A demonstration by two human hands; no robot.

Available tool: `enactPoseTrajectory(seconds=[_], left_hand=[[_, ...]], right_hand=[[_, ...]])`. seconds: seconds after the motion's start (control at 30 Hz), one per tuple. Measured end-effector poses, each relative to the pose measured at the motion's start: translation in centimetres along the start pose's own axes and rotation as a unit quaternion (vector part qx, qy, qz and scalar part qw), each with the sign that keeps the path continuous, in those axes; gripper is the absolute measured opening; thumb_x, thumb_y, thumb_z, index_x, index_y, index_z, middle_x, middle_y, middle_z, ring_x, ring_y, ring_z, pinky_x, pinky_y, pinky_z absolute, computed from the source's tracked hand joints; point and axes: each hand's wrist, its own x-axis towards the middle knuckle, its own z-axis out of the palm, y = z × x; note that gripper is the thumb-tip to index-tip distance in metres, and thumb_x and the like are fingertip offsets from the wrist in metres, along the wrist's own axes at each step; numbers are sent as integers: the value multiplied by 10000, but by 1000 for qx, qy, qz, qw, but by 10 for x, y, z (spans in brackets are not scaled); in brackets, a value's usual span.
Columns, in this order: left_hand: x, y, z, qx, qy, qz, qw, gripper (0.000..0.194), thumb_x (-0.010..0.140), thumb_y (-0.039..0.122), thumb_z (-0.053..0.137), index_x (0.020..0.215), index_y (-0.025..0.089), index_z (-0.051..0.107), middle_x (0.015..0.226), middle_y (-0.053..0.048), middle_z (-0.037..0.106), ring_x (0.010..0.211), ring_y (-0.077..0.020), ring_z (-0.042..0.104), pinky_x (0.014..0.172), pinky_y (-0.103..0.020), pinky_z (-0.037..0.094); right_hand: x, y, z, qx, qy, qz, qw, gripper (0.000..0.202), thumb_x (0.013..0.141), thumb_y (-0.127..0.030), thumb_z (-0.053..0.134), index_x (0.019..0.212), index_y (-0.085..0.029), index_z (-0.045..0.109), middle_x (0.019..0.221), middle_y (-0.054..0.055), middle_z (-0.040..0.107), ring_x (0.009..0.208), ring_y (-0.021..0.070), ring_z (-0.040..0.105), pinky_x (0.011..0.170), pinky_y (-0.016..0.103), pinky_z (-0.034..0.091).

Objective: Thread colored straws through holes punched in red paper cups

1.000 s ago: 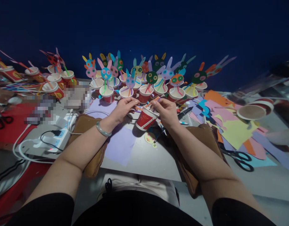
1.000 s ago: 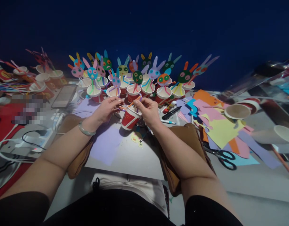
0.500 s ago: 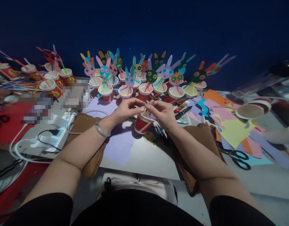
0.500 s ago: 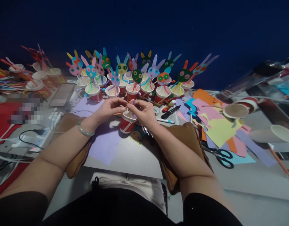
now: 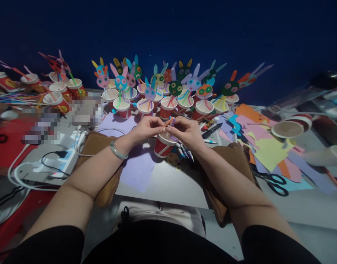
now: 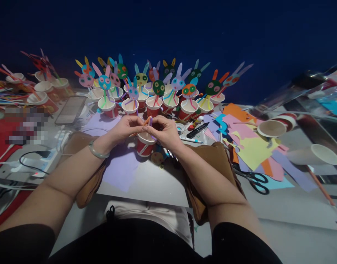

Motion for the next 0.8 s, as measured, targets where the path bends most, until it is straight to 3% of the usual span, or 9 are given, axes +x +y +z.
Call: enactPoseTrajectory(seconds=[0.13,0.37,0.57,0.7,0.8], left_hand=[[0,1,2,-8,-4,-6,1000,439,544,422,988,657,149,664,580,24,614,557,-79,523,586,-229,421],[0,1,4,-12,-30,-12,999,402,500,342,1006,727,136,747,636,11,665,606,-94,574,634,-236,452],[-1,-2,2,29,-35,-4,999,356,589,406,975,668,128,767,603,6,636,576,-86,527,575,-230,379],[3,-6,-11,5,16,19,1000,329,668,414,938,770,136,794,730,-24,724,651,-105,622,631,-224,450],[8,-7,-23,-42,44,17,998,360,668,425,935,828,138,786,791,-36,757,680,-110,668,663,-223,497]], right_hand=[[0,0,0,23,29,17,999,490,720,-694,845,826,-219,793,810,42,787,728,176,688,747,333,579],[0,3,-1,-20,16,-41,999,401,781,-630,833,751,-232,798,790,43,743,742,165,651,715,315,519],[0,2,1,-12,-2,-11,1000,484,722,-691,846,827,-220,802,811,37,720,737,161,628,685,311,503],[11,-3,-18,13,17,18,1000,622,712,-744,821,1080,-244,777,850,19,740,779,174,675,704,309,530],[21,-4,-43,-33,31,16,999,493,720,-658,854,953,-231,777,809,20,738,757,171,674,673,300,531]])
